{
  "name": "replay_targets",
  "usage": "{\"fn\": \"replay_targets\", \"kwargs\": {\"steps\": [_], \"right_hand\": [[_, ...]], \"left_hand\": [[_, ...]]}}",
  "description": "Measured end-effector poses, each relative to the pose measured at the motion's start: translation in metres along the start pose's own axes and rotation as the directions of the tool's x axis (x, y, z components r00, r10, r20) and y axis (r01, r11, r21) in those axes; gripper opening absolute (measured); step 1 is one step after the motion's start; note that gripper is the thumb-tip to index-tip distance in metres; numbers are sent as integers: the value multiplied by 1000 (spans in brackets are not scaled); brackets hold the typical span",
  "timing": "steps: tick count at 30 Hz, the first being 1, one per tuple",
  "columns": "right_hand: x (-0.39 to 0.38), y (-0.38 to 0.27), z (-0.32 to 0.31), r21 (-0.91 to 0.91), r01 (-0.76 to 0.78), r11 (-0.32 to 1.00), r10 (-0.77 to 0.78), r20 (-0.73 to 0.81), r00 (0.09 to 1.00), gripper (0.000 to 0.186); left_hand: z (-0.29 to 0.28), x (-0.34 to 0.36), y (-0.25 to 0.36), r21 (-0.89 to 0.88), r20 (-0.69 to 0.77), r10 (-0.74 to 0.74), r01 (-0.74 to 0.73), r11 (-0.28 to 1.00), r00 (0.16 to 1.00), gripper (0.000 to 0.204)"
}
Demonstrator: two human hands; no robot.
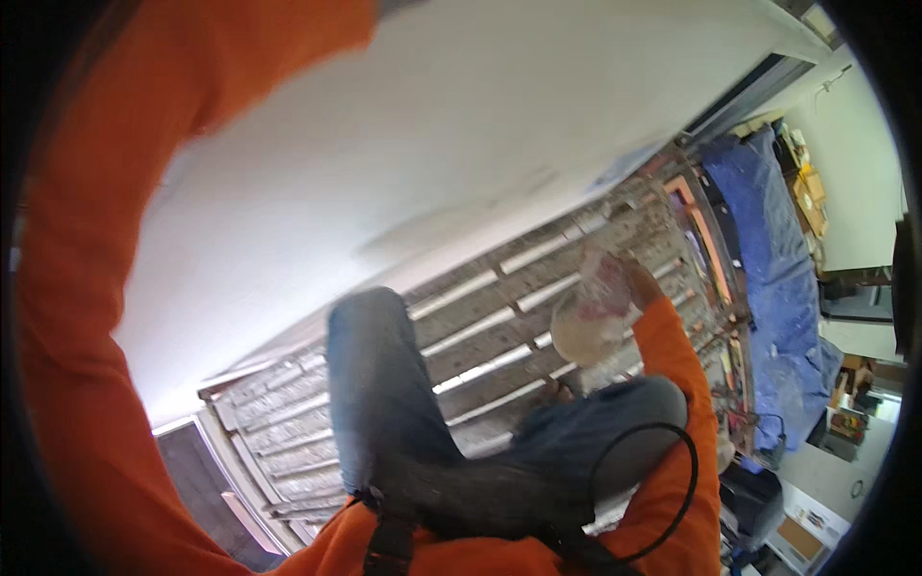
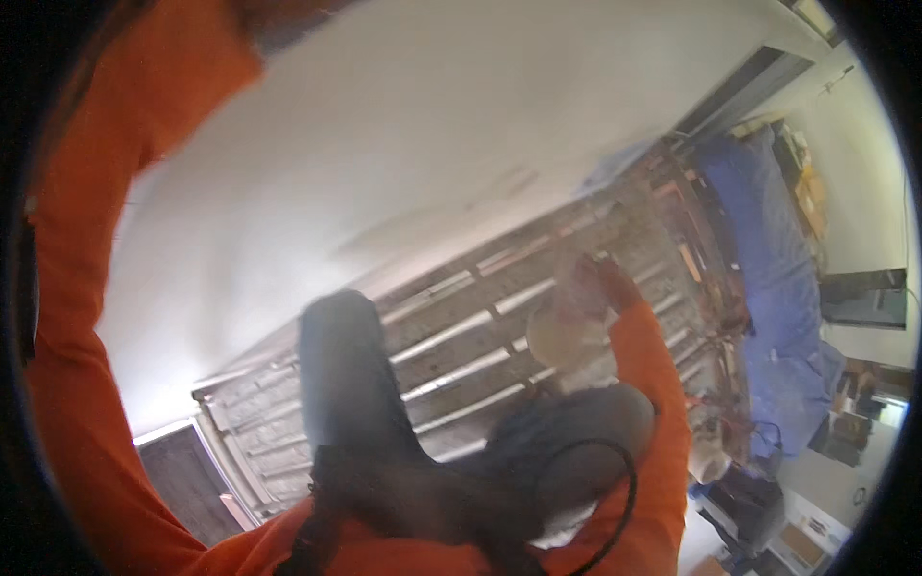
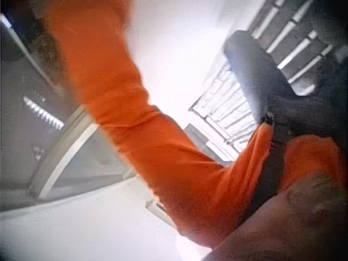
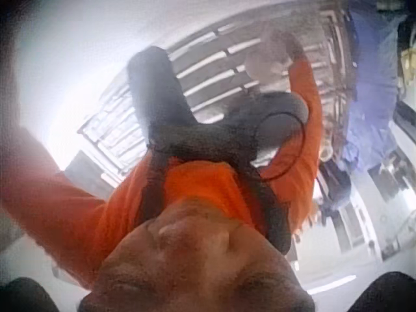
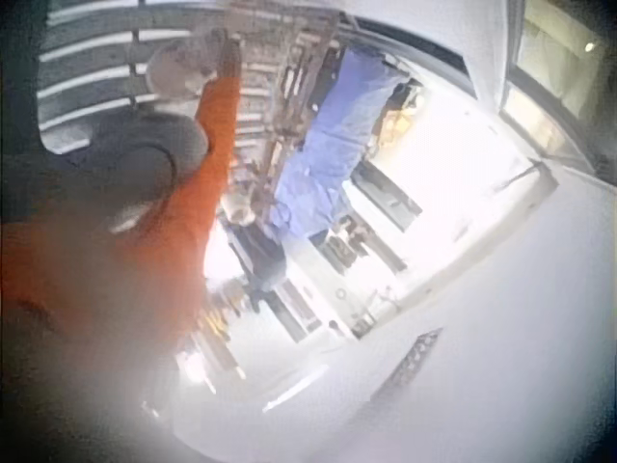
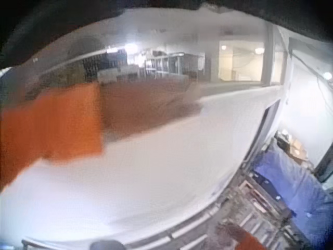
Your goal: The person applies compound onto a wall and drywall frame using a putty knife while holding a bowl of compound.
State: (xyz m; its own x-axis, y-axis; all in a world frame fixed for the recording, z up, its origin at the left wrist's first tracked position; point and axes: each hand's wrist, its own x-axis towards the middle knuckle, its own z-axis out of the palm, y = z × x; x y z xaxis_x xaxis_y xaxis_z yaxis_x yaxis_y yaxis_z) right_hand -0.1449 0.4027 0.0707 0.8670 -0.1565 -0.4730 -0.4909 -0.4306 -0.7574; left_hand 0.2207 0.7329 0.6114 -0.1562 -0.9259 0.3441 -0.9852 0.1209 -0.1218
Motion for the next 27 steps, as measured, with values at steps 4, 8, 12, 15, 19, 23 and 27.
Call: {"fn": "replay_targets", "kwargs": {"steps": [4, 8, 12, 15, 19, 23, 27], "right_hand": [[-54, -18, -7, 370, 258, 892, -222, -139, 965, 48], [-125, -50, -32, 396, -173, 902, 310, -315, 897, 41], [-168, -144, -34, 780, -119, 615, 579, -343, 740, 26], [-200, -133, -18, 14, -509, 860, 464, -432, 773, 31], [-170, -148, 31, -801, -169, 575, 302, 15, 953, 33], [-152, -99, 101, -551, -437, 711, 382, -220, 898, 36], [-106, -139, 105, -618, -528, 583, 493, -248, 834, 35]], "left_hand": [[-38, -70, -10, 36, 96, -107, 104, 994, 990, 59], [-59, -129, -41, 52, 200, -117, 108, 993, 973, 59], [-48, -148, -64, 80, 199, 14, -30, 996, 980, 58], [-32, -148, -68, 27, 140, 42, -47, 999, 989, 57], [-33, -153, -58, -158, 68, -50, 60, 986, 996, 55], [-25, -140, -51, -71, -8, -59, 58, 996, 998, 54], [-16, -155, -65, -73, 9, -10, 11, 997, 1000, 52]]}}
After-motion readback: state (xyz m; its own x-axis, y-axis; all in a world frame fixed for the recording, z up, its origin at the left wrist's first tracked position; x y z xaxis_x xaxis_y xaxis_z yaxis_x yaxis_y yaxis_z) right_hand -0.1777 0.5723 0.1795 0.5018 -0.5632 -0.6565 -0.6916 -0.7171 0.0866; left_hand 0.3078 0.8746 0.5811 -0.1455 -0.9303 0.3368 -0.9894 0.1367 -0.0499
